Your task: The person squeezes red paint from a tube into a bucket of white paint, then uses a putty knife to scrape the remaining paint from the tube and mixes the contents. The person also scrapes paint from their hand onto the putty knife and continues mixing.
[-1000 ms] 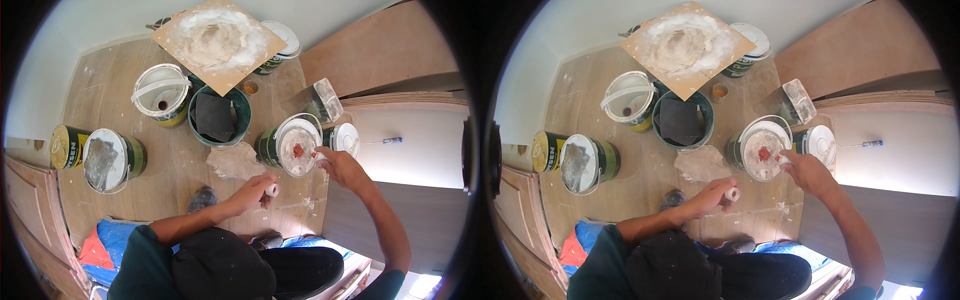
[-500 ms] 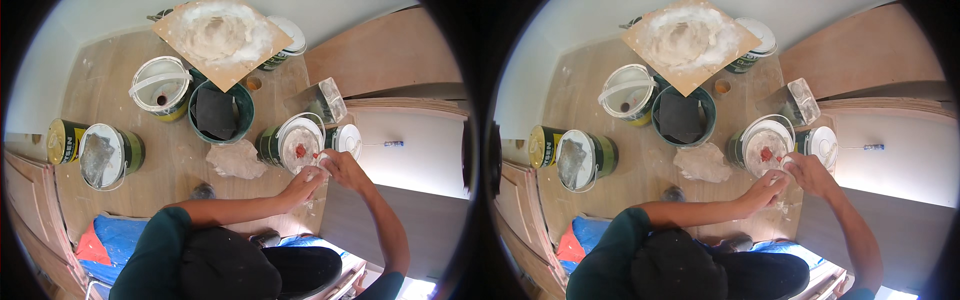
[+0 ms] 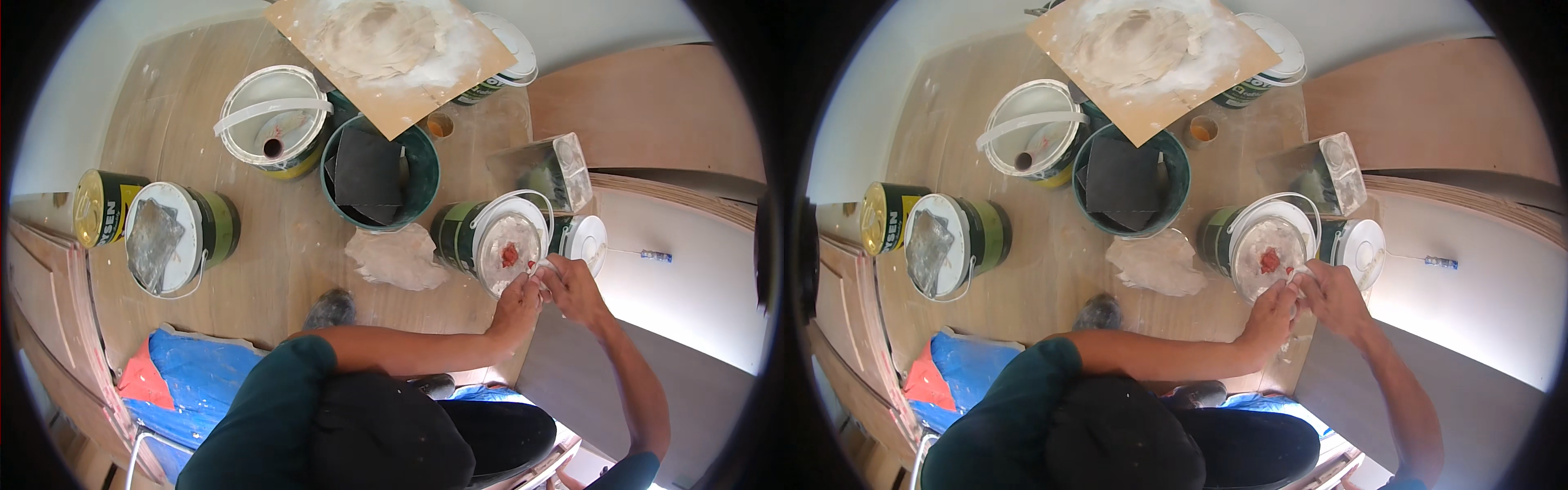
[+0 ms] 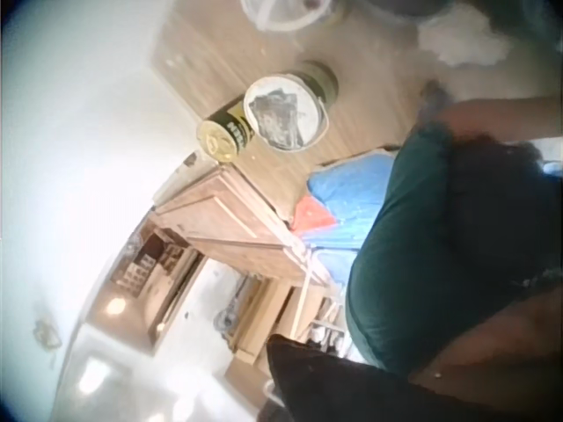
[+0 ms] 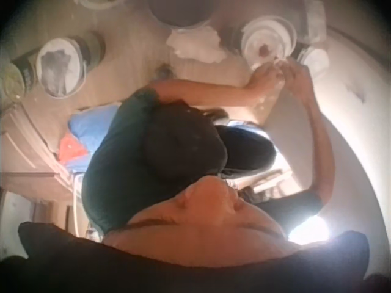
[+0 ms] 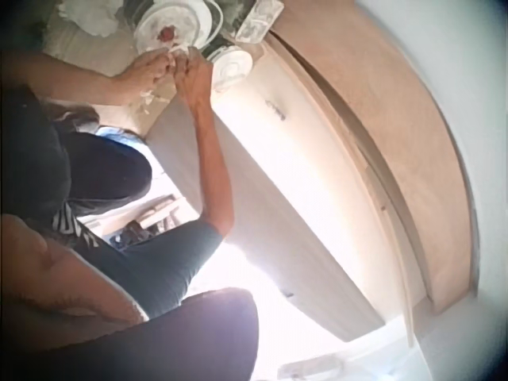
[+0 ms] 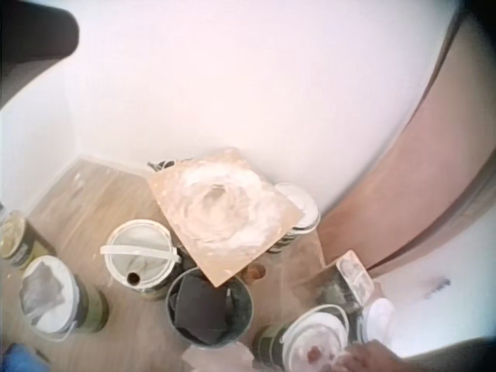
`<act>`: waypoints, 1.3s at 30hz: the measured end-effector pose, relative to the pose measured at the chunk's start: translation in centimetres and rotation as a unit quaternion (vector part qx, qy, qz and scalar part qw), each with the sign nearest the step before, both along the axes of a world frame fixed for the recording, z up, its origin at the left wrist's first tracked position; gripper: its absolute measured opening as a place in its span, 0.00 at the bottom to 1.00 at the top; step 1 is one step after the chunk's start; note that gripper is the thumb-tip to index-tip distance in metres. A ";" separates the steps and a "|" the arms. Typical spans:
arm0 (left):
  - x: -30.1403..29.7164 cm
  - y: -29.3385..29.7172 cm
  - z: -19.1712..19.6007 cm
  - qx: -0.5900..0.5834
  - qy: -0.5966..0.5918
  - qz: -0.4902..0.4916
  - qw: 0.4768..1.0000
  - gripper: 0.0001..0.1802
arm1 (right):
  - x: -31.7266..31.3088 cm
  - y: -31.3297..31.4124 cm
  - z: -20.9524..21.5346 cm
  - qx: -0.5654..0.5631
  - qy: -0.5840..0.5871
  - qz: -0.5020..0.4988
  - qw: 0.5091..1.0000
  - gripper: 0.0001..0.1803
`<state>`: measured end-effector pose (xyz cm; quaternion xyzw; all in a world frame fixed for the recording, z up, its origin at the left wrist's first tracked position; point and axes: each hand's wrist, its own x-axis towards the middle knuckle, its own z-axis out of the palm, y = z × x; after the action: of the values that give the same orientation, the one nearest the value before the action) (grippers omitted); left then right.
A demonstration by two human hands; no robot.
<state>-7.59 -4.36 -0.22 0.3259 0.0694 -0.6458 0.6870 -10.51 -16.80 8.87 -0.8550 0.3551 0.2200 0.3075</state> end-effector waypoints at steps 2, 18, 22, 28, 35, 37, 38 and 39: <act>-0.2 0.0 -0.1 0.016 0.010 0.011 1.000 0.18 | -0.2 0.1 -0.8 0.008 -0.032 -0.004 0.999 0.15; -0.6 -0.3 -0.1 0.092 0.020 0.018 0.995 0.20 | 0.3 1.2 -2.2 -0.102 -0.033 0.095 0.990 0.11; 1.1 0.0 1.6 0.035 0.076 0.035 0.996 0.19 | 2.2 0.5 0.0 0.010 -0.010 0.028 1.000 0.11; 1.6 2.5 1.9 0.002 0.107 -0.093 0.990 0.24 | 3.6 0.5 3.4 -0.034 0.143 0.027 0.989 0.22; -2.2 4.1 -1.2 -0.046 0.000 -0.178 0.983 0.21 | -1.4 -0.1 1.5 -0.060 -0.006 0.094 0.994 0.33; -1.4 4.4 -0.6 -0.051 -0.001 -0.182 0.982 0.21 | 0.4 1.4 2.9 -0.035 0.050 0.039 0.997 0.27; -1.5 4.3 -0.7 -0.058 -0.016 -0.174 0.983 0.22 | 0.7 1.5 3.2 -0.019 0.059 0.030 0.998 0.26; -1.9 4.1 -1.0 -0.065 -0.031 -0.165 0.984 0.24 | 1.0 1.6 3.4 -0.003 0.068 0.023 0.997 0.24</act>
<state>-9.51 -0.21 -1.21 0.3079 -0.0488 -0.7427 0.5926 -9.49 -15.20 12.30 -0.8470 0.3560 0.2837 0.2746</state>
